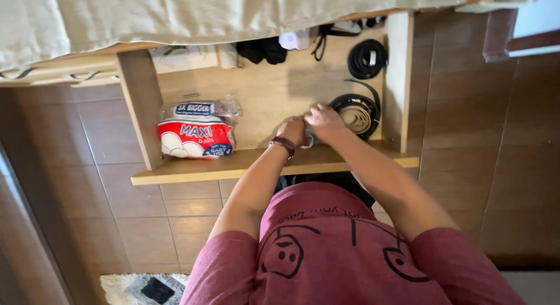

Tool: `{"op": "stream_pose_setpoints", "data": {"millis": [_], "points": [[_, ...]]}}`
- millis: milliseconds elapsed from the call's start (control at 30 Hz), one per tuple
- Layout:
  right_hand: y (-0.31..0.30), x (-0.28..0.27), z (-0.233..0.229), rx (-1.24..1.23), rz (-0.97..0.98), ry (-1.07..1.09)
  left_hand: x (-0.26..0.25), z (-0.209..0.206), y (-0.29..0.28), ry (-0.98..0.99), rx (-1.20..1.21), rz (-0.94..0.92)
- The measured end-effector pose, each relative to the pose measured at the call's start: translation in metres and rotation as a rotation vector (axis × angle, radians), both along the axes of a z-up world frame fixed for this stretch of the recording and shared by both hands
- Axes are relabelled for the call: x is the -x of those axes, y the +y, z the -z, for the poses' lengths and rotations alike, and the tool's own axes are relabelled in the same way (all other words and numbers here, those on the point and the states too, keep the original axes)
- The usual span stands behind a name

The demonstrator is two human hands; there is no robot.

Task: Organizing various items such as cables, belts, and a package of wipes within a dresser drawer.

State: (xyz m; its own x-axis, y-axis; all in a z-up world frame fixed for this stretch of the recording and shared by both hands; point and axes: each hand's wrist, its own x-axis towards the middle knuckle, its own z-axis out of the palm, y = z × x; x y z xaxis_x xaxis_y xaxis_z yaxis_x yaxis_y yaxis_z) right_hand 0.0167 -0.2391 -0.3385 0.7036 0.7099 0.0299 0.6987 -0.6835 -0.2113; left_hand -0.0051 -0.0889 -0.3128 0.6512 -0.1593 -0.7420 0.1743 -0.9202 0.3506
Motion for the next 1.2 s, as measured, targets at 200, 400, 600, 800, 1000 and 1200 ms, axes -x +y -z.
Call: {"op": "stream_pose_setpoints", "data": {"millis": [200, 400, 600, 800, 1000, 1200], "points": [[0.008, 0.008, -0.018, 0.262, -0.079, 0.131, 0.004, -0.036, 0.038, 0.144, 0.235, 0.000], [0.007, 0.005, 0.031, 0.148, -0.035, 0.128, 0.001, 0.021, 0.049, -0.008, 0.054, 0.069], [0.014, -0.069, -0.049, -0.181, 0.349, 0.257, -0.066, -0.048, 0.121, -0.128, 0.302, -0.780], [0.055, -0.025, 0.000, 0.019, 0.202, 0.346, -0.163, 0.056, 0.149, -0.468, 0.210, -0.781], [0.057, -0.025, -0.011, -0.341, 0.461, 0.718, -0.210, 0.060, 0.152, -0.557, 0.247, -0.760], [-0.017, -0.123, 0.040, -0.196, 0.656, -0.030, -0.216, 0.069, 0.139, -0.666, 0.284, -0.740]]}}
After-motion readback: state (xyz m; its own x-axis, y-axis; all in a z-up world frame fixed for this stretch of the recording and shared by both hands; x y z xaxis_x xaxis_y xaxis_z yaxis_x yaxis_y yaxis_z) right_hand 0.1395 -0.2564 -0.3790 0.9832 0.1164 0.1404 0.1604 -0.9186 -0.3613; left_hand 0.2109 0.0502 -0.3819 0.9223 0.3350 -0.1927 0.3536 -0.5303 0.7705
